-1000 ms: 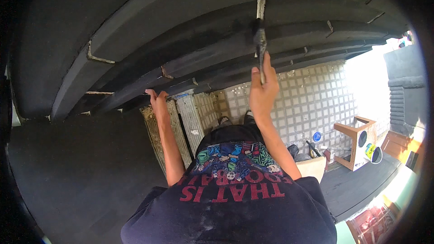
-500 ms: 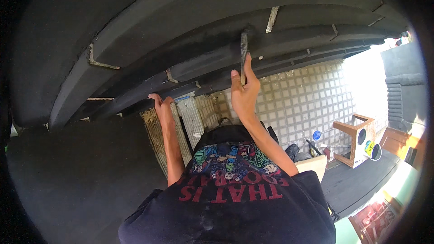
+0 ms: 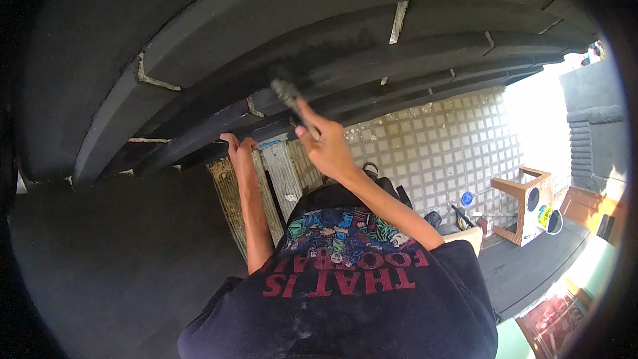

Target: Painting the underside of a wooden structure or ceiling using a brush and black paint.

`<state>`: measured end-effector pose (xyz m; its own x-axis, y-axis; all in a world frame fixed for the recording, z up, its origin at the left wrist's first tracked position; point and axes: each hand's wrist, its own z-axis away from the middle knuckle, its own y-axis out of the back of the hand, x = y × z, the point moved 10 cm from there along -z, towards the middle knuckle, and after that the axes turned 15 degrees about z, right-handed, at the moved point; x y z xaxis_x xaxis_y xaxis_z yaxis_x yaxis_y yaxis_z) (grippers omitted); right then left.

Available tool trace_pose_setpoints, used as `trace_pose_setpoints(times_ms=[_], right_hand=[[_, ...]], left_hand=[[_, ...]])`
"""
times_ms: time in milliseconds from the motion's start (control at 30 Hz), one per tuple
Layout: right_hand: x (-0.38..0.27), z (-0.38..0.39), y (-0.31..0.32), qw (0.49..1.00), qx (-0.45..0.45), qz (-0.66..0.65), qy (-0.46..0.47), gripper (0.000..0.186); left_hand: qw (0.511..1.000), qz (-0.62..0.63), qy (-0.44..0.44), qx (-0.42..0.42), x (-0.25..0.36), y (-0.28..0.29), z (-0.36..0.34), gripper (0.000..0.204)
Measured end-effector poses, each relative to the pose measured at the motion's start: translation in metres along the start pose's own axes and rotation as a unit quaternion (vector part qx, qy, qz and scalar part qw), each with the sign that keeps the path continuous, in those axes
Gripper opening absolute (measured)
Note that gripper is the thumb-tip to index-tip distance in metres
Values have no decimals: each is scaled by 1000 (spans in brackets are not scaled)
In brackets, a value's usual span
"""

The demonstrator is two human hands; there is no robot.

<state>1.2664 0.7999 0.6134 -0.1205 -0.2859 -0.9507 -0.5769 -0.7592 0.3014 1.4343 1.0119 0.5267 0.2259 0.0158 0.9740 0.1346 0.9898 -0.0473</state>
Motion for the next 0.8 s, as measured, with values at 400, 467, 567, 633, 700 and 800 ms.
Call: trace_pose_setpoints(times_ms=[400,467,567,633,700,800], right_hand=[[58,0,130,981,121,48,-145,47],[62,10,158,962,202,-30,-181,46],[63,13,177,947,267,-81,-160,50],[68,17,175,956,241,-32,-166,50],[39,16,164,935,310,169,-21,48],[27,9,110,979,184,75,-45,50]], left_hand=[[1000,-10,16,3,-7,4,-3,96],[1000,-15,7,-1,-8,2,-4,97],[1000,4,3,-8,-13,6,-8,99],[999,26,8,-18,-15,1,-7,100],[1000,-15,-5,10,-2,-6,-1,100],[999,-24,30,-10,1,-12,2,98]])
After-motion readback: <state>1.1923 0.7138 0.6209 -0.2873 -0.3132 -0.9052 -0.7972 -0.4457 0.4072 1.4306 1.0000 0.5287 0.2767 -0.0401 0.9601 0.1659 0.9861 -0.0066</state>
